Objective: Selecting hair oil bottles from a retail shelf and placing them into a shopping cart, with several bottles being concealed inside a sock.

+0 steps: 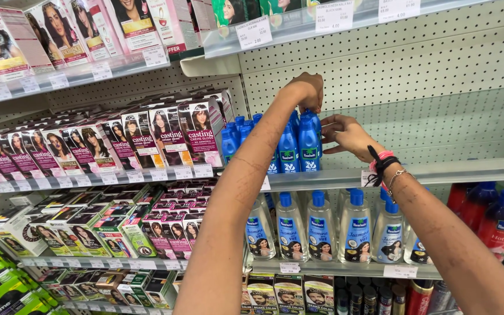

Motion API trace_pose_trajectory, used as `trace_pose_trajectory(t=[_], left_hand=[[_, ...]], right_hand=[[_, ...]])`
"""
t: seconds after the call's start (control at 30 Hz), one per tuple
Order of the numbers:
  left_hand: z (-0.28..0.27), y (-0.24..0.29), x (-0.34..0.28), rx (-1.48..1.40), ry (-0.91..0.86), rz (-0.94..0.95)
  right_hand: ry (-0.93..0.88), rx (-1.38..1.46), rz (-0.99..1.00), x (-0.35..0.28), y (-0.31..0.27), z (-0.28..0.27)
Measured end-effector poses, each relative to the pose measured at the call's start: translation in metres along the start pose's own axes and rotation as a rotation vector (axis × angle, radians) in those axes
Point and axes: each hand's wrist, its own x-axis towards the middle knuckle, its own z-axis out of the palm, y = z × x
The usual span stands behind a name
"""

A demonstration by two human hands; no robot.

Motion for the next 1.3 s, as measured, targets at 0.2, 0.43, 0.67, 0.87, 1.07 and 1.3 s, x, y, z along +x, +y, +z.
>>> trace_pose_trajectory(t=[0.2, 0.43, 0.67, 0.87, 1.07, 1.3], left_hand=[[0.000, 0.000, -0.001, -0.024, -0.001, -0.029], [-0.001, -0.002, -0.003, -0.077, -0.007, -0.049], [0.001, -0.004, -0.003, -0.102, -0.010, -0.044], [0.000, -0.005, -0.005, -0.090, 0.000, -0.046], [0.000, -0.005, -0.008, -0.117, -0.006, -0.048], [0.003, -0.011, -0.010, -0.084, 0.053, -0.039]], right_hand=[[0.023, 0.005, -0.005, 0.005, 0.005, 0.001], [0.029, -0.001, -0.011, 0.004, 0.002, 0.005], [0.041, 0.035, 0.013, 0.007, 0.004, 0.006], [0.052, 0.049, 0.000, 0.008, 0.007, 0.007], [0.040, 0.036, -0.018, 0.011, 0.012, 0.006], [0.050, -0.009, 0.017, 0.002, -0.001, 0.009]])
